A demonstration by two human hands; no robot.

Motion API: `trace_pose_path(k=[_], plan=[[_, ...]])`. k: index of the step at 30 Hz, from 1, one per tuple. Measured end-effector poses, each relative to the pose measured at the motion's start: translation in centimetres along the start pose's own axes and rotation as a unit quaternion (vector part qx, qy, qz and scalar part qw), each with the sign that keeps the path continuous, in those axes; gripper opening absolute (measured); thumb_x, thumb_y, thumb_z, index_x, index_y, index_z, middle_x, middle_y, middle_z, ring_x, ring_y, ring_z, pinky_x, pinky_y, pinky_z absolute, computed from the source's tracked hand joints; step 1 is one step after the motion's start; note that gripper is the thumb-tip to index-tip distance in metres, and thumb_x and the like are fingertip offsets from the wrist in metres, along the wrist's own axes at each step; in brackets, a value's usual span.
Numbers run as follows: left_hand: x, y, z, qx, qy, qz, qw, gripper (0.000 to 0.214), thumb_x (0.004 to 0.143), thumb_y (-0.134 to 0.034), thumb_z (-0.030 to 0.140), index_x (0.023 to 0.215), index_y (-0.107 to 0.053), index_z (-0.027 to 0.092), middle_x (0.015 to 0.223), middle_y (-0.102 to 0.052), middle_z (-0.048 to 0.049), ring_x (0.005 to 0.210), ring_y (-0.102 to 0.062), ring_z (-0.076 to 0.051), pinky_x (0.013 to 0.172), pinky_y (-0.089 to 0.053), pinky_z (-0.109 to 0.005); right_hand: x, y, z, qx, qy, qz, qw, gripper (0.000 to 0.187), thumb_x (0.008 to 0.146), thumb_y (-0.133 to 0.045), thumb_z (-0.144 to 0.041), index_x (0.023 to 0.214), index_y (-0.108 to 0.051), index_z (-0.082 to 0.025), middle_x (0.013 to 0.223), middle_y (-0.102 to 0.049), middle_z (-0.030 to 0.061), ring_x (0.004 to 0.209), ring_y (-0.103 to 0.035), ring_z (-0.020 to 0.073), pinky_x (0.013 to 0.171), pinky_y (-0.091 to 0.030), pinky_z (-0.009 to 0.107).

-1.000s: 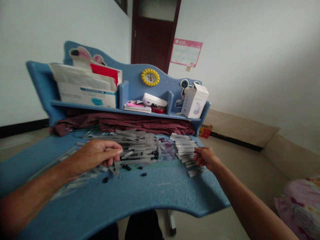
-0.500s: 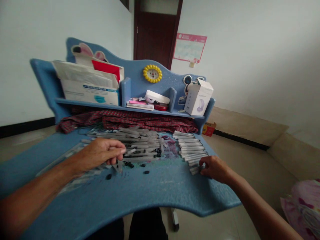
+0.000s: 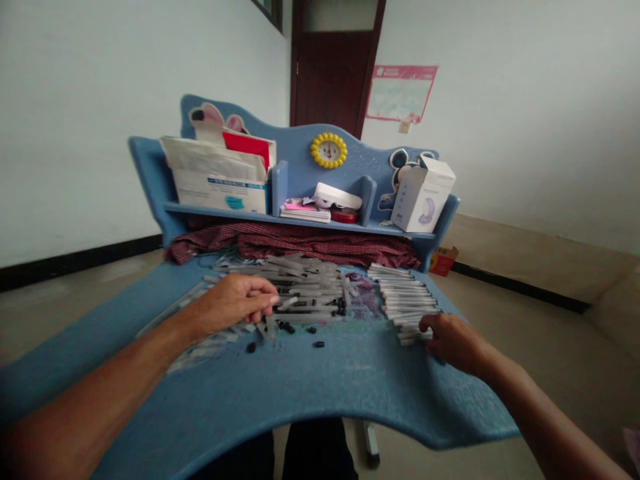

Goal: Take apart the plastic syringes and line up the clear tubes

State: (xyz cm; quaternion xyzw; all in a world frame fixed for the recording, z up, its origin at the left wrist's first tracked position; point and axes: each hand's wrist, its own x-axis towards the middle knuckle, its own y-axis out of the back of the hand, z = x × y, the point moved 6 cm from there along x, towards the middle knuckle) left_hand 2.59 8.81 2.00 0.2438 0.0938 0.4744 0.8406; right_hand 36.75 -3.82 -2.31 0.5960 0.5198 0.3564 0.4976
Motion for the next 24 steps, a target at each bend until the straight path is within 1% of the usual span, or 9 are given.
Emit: trace_pose_path(k=[3, 5, 7, 10, 13, 15, 18, 21, 24], plan=[[0.0, 0.0, 0.0, -0.003, 0.002, 0.003, 1.0, 0.02, 0.068, -0.06, 0.035, 0.069, -0.062, 0.016, 0.056, -0.063, -0.0005, 0.045, -0.054, -0.01, 0.042, -0.04, -0.019, -0.3, 0.4, -2.4, -0.056, 0.045, 0.021, 0.997, 0.019, 0.068, -0.057, -0.013, 0.084, -0.066, -0.019, 0.07, -0.067, 0.005, 0.062, -0.06, 0.0167, 0.057, -0.04, 0.025], [0.0, 0.0, 0.0, -0.003, 0.001, 0.0, 1.0, 0.02, 0.068, -0.06, 0.036, 0.07, -0.063, 0.016, 0.056, -0.063, -0.0002, 0.045, -0.054, -0.01, 0.042, -0.04, -0.019, -0.5, 0.3, -5.4, -0.055, 0.102, 0.025, 0.993, 0.017, 0.075, -0.056, -0.021, 0.088, -0.067, -0.021, 0.078, -0.069, 0.0062, 0.072, -0.062, 0.0189, 0.062, -0.041, 0.027], [0.0, 0.1, 0.0, 0.0, -0.003, 0.004, 1.0, 0.021, 0.068, -0.06, 0.036, 0.07, -0.063, 0.016, 0.057, -0.064, -0.0003, 0.045, -0.054, -0.01, 0.042, -0.04, -0.019, -0.3, 0.0, -8.7, -0.053, 0.135, 0.019, 0.989, 0.018, 0.078, -0.055, -0.026, 0.091, -0.067, -0.022, 0.075, -0.069, 0.005, 0.069, -0.062, 0.0187, 0.061, -0.041, 0.027], [-0.1, 0.3, 0.1, 0.004, -0.005, 0.016, 1.0, 0.02, 0.069, -0.059, 0.035, 0.071, -0.063, 0.015, 0.057, -0.064, -0.0006, 0.045, -0.055, -0.01, 0.042, -0.04, -0.02, 0.7, -0.8, -13.5, -0.058, 0.185, 0.01, 0.981, 0.021, 0.08, -0.053, -0.028, 0.097, -0.065, -0.023, 0.076, -0.069, 0.0055, 0.07, -0.063, 0.0191, 0.061, -0.041, 0.026], [-0.1, 0.3, 0.2, -0.002, -0.005, 0.021, 1.0, 0.018, 0.069, -0.059, 0.033, 0.071, -0.062, 0.015, 0.057, -0.063, -0.0004, 0.045, -0.054, -0.01, 0.043, -0.04, -0.019, 2.4, -1.7, -16.5, -0.122, 0.206, 0.023, 0.971, 0.021, 0.081, -0.053, -0.03, 0.096, -0.065, -0.023, 0.084, -0.07, 0.0108, 0.078, -0.064, 0.0233, 0.063, -0.041, 0.028], [-0.2, 0.3, 0.2, -0.005, -0.007, 0.022, 1.0, 0.018, 0.069, -0.058, 0.032, 0.071, -0.062, 0.015, 0.056, -0.063, -0.0003, 0.044, -0.053, -0.01, 0.042, -0.039, -0.019, 3.4, -2.3, -17.5, -0.15, 0.21, 0.024, 0.966, 0.019, 0.081, -0.052, -0.03, 0.092, -0.065, -0.021, 0.086, -0.069, 0.0122, 0.081, -0.064, 0.0252, 0.065, -0.041, 0.029], [-0.4, 0.2, 0.4, 0.004, -0.011, 0.021, 1.0, 0.017, 0.07, -0.057, 0.031, 0.071, -0.062, 0.014, 0.057, -0.063, -0.0006, 0.045, -0.053, -0.01, 0.043, -0.039, -0.02, 4.3, -2.6, -17.8, -0.157, 0.216, 0.021, 0.963, 0.018, 0.082, -0.051, -0.028, 0.086, -0.065, -0.019, 0.083, -0.069, 0.0108, 0.08, -0.064, 0.0246, 0.064, -0.041, 0.029], [-0.6, 0.2, 0.7, 0.029, -0.025, 0.023, 0.999, 0.018, 0.072, -0.056, 0.031, 0.073, -0.063, 0.014, 0.058, -0.062, -0.0005, 0.048, -0.055, -0.012, 0.045, -0.041, -0.021, 4.4, -1.8, -17.5, -0.131, 0.224, 0.028, 0.965, 0.018, 0.083, -0.049, -0.026, 0.085, -0.066, -0.019, 0.082, -0.069, 0.0075, 0.079, -0.063, 0.02, 0.065, -0.04, 0.026], [-0.9, 0.3, 1.8, 0.103, -0.093, 0.064, 0.988, 0.017, 0.074, -0.055, 0.029, 0.076, -0.064, 0.015, 0.06, -0.062, -0.0004, 0.055, -0.059, -0.014, 0.051, -0.043, -0.023, 3.8, -0.3, -17.4, -0.061, 0.247, 0.052, 0.966, 0.016, 0.083, -0.051, -0.025, 0.085, -0.066, -0.019, 0.078, -0.067, 0.0042, 0.073, -0.061, 0.0149, 0.064, -0.039, 0.022]])
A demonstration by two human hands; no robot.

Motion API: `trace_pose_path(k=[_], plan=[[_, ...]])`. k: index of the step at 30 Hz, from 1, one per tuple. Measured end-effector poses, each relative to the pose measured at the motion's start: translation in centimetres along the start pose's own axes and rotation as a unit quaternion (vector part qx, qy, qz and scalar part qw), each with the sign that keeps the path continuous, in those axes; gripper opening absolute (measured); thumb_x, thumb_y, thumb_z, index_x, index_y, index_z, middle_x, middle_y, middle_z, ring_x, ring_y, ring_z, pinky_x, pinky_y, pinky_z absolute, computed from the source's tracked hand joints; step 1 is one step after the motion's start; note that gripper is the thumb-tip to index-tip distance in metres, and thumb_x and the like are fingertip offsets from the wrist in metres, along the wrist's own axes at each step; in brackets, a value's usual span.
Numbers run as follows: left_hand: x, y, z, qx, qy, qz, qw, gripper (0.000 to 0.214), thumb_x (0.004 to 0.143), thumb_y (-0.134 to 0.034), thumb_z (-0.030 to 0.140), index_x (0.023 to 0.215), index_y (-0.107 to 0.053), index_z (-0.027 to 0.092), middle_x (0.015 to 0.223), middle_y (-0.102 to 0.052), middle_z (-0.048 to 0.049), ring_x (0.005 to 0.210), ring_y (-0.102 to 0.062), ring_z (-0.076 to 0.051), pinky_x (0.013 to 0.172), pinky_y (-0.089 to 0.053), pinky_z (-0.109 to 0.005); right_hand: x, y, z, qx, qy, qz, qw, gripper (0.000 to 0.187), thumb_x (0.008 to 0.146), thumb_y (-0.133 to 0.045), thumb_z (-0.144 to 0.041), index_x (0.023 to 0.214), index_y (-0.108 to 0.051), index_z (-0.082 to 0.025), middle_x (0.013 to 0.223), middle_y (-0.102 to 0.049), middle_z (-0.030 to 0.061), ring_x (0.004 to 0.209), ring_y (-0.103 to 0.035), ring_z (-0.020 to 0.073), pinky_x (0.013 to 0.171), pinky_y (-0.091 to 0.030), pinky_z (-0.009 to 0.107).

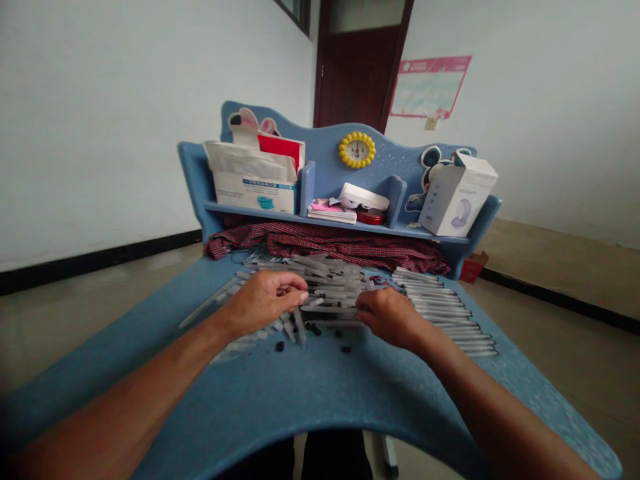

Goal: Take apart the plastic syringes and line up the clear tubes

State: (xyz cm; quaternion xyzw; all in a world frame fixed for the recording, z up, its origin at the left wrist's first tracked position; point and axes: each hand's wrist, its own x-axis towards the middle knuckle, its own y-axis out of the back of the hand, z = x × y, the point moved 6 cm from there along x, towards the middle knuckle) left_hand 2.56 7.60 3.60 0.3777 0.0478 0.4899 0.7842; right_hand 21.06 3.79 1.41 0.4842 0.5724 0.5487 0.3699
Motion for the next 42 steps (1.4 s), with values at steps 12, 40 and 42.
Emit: trace_pose_path(k=[12, 40, 42], plan=[[-1.1, -1.4, 2.7, 0.215, -0.255, 0.029, 0.942, 0.013, 0.082, -0.054, 0.015, 0.092, -0.063, 0.015, 0.083, -0.066, -0.0058, 0.082, -0.062, -0.019, 0.075, -0.048, -0.029, 0.5, 3.7, -5.2, 0.074, 0.092, 0.108, 0.987, 0.016, 0.084, -0.052, -0.027, 0.085, -0.066, -0.019, 0.069, -0.065, 0.001, 0.06, -0.056, 0.0103, 0.059, -0.034, 0.021], [0.1, 0.3, 0.4, 0.283, -0.127, 0.064, 0.949, 0.012, 0.083, -0.052, 0.016, 0.086, -0.063, 0.014, 0.083, -0.068, -0.0067, 0.08, -0.063, -0.02, 0.071, -0.045, -0.028, 3.3, -2.6, -2.3, -0.217, 0.065, -0.098, 0.969, 0.027, 0.081, -0.044, -0.018, 0.093, -0.068, -0.013, 0.087, -0.07, 0.0172, 0.081, -0.066, 0.027, 0.066, -0.047, 0.033], [0.1, 0.3, 0.4, 0.285, -0.122, 0.061, 0.949, 0.012, 0.083, -0.052, 0.017, 0.085, -0.064, 0.014, 0.082, -0.068, -0.0068, 0.08, -0.063, -0.02, 0.071, -0.045, -0.028, 3.3, -2.6, -2.5, -0.225, 0.079, -0.1, 0.966, 0.028, 0.081, -0.043, -0.015, 0.093, -0.068, -0.011, 0.086, -0.069, 0.0186, 0.08, -0.066, 0.0271, 0.066, -0.047, 0.034]])
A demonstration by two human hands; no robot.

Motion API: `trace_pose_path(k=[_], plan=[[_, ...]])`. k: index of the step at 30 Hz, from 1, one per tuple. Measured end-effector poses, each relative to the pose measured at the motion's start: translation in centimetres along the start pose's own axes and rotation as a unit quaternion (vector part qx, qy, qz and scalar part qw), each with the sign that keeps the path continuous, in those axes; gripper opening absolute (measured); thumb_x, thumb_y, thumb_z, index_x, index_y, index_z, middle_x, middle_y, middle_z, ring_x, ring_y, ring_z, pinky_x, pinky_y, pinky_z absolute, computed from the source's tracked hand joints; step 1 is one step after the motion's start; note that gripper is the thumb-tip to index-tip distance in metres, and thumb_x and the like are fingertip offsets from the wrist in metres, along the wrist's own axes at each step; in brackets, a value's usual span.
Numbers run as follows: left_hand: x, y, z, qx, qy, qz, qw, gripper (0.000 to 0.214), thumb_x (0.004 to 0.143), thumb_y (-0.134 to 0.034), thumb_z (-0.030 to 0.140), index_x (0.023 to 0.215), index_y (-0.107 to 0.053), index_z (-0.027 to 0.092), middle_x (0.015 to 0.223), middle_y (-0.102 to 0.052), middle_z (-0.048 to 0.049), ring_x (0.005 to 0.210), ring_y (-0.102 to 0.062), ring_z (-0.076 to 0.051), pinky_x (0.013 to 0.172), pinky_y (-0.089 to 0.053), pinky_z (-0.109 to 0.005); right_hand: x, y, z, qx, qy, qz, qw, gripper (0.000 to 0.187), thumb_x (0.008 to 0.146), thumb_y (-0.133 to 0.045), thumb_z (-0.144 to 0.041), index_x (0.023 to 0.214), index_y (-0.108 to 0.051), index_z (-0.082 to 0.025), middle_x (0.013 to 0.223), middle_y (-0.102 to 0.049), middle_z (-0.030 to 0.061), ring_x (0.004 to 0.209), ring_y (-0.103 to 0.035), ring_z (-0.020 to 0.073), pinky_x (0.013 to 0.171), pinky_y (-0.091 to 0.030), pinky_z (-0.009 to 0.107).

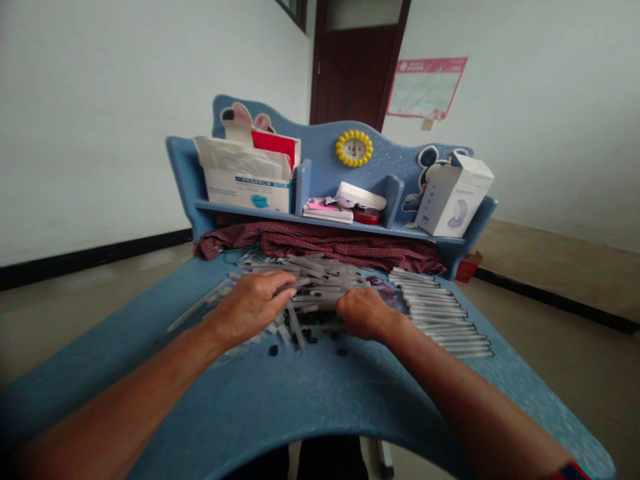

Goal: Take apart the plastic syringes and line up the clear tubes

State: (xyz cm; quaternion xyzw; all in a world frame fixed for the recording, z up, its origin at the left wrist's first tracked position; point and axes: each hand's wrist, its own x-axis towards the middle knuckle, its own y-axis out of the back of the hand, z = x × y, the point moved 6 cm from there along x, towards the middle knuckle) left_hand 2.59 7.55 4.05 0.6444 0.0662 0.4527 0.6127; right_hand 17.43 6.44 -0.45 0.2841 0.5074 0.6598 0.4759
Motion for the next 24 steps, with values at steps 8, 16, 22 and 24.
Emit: trace_pose_path(k=[8, 16, 22, 24], plan=[[0.0, -0.2, 0.1, 0.009, -0.002, -0.024, 1.0, 0.013, 0.083, -0.05, 0.017, 0.084, -0.063, 0.015, 0.08, -0.067, -0.0055, 0.077, -0.063, -0.019, 0.068, -0.043, -0.027, -0.2, 0.0, 0.5, -0.02, 0.044, -0.011, 0.999, 0.026, 0.08, -0.044, -0.014, 0.089, -0.068, -0.012, 0.085, -0.07, 0.0162, 0.078, -0.066, 0.0242, 0.066, -0.045, 0.03], [-0.1, -0.1, 0.0, -0.014, -0.013, -0.01, 1.0, 0.013, 0.082, -0.05, 0.016, 0.083, -0.064, 0.016, 0.078, -0.067, -0.0046, 0.074, -0.063, -0.018, 0.067, -0.043, -0.026, -2.0, 1.6, 1.9, -0.035, 0.027, 0.006, 0.999, 0.023, 0.082, -0.042, -0.016, 0.086, -0.065, -0.013, 0.082, -0.069, 0.0134, 0.077, -0.065, 0.0225, 0.061, -0.04, 0.027], [-0.1, 0.1, 0.0, -0.049, -0.025, -0.005, 0.998, 0.013, 0.08, -0.052, 0.017, 0.081, -0.065, 0.018, 0.077, -0.067, -0.0035, 0.074, -0.063, -0.017, 0.067, -0.044, -0.024, -4.9, 2.4, 3.7, -0.04, -0.003, 0.033, 0.999, 0.023, 0.086, -0.039, -0.018, 0.084, -0.062, -0.016, 0.073, -0.068, 0.0086, 0.064, -0.061, 0.0167, 0.054, -0.028, 0.026], [-0.1, 0.1, 0.1, -0.056, -0.03, -0.008, 0.998, 0.014, 0.081, -0.052, 0.017, 0.082, -0.066, 0.018, 0.077, -0.067, -0.0036, 0.074, -0.063, -0.017, 0.068, -0.044, -0.024, -5.8, 2.7, 4.2, -0.033, -0.016, 0.055, 0.998, 0.023, 0.087, -0.039, -0.018, 0.085, -0.061, -0.016, 0.07, -0.067, 0.0074, 0.061, -0.058, 0.0146, 0.053, -0.025, 0.027]])
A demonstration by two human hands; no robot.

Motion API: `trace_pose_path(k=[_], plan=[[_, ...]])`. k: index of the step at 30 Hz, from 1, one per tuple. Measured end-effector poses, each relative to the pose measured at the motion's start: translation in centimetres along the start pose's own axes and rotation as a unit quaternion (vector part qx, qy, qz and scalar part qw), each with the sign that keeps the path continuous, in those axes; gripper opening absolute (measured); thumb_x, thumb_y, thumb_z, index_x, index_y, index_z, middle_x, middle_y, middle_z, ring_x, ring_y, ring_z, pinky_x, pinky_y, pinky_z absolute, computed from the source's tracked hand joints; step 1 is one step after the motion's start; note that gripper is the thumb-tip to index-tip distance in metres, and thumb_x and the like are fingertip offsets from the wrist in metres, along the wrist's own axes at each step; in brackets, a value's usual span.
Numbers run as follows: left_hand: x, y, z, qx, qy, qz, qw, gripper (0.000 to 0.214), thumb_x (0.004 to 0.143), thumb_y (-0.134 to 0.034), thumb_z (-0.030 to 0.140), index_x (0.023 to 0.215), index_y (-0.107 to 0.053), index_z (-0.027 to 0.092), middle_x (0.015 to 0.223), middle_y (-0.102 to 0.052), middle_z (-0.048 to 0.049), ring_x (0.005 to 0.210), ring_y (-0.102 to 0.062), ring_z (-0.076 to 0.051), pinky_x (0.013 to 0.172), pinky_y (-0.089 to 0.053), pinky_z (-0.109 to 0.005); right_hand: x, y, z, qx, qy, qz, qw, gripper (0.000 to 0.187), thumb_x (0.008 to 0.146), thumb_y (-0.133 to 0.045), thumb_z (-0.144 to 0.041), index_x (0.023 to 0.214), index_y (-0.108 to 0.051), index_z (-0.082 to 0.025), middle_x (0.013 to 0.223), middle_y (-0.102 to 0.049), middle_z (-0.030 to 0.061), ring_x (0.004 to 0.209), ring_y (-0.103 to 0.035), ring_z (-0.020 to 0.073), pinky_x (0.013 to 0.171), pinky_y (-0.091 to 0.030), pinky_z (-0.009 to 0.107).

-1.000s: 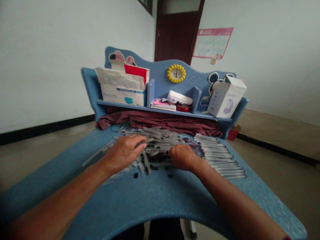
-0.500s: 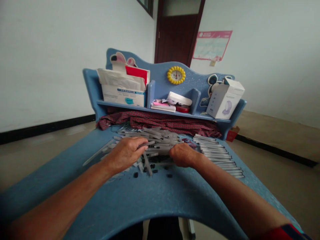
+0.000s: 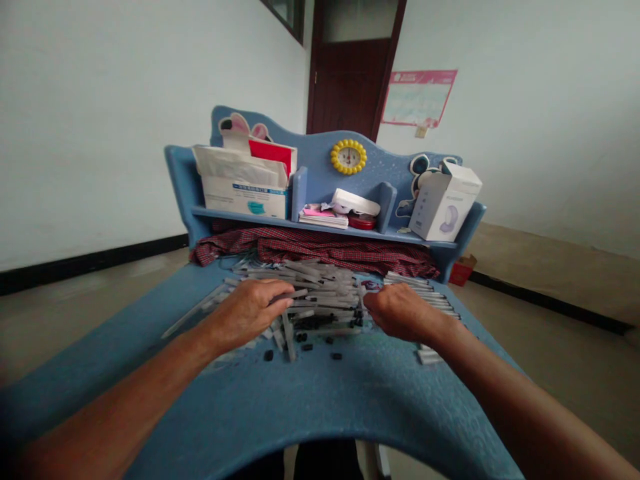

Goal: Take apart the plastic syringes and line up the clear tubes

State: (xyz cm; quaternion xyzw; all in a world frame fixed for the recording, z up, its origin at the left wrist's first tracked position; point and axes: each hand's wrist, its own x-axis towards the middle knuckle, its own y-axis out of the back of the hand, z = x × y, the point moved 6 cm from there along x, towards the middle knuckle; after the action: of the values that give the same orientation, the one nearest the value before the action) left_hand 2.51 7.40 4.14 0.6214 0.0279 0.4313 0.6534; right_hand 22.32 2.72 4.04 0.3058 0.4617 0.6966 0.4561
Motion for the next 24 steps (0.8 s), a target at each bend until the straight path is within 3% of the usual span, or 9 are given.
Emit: trace_pose_path(k=[10, 24], plan=[[-0.2, -0.3, 0.7, -0.008, -0.038, -0.021, 0.999, 0.017, 0.083, -0.05, 0.019, 0.087, -0.066, 0.019, 0.083, -0.068, -0.004, 0.08, -0.063, -0.017, 0.074, -0.045, -0.025, -1.3, 0.1, 1.0, 0.003, -0.025, 0.045, 0.999, 0.027, 0.09, -0.036, -0.02, 0.081, -0.06, -0.014, 0.064, -0.064, 0.0072, 0.052, -0.048, 0.0105, 0.051, -0.017, 0.029], [-0.3, -0.9, 1.2, -0.012, -0.052, -0.056, 0.997, 0.017, 0.084, -0.048, 0.019, 0.084, -0.065, 0.018, 0.078, -0.066, -0.0038, 0.076, -0.062, -0.017, 0.071, -0.043, -0.025, -1.2, 0.5, 0.4, -0.01, -0.012, 0.029, 0.999, 0.022, 0.088, -0.039, -0.014, 0.081, -0.06, -0.014, 0.065, -0.066, 0.0067, 0.053, -0.052, 0.0118, 0.05, -0.016, 0.029]])
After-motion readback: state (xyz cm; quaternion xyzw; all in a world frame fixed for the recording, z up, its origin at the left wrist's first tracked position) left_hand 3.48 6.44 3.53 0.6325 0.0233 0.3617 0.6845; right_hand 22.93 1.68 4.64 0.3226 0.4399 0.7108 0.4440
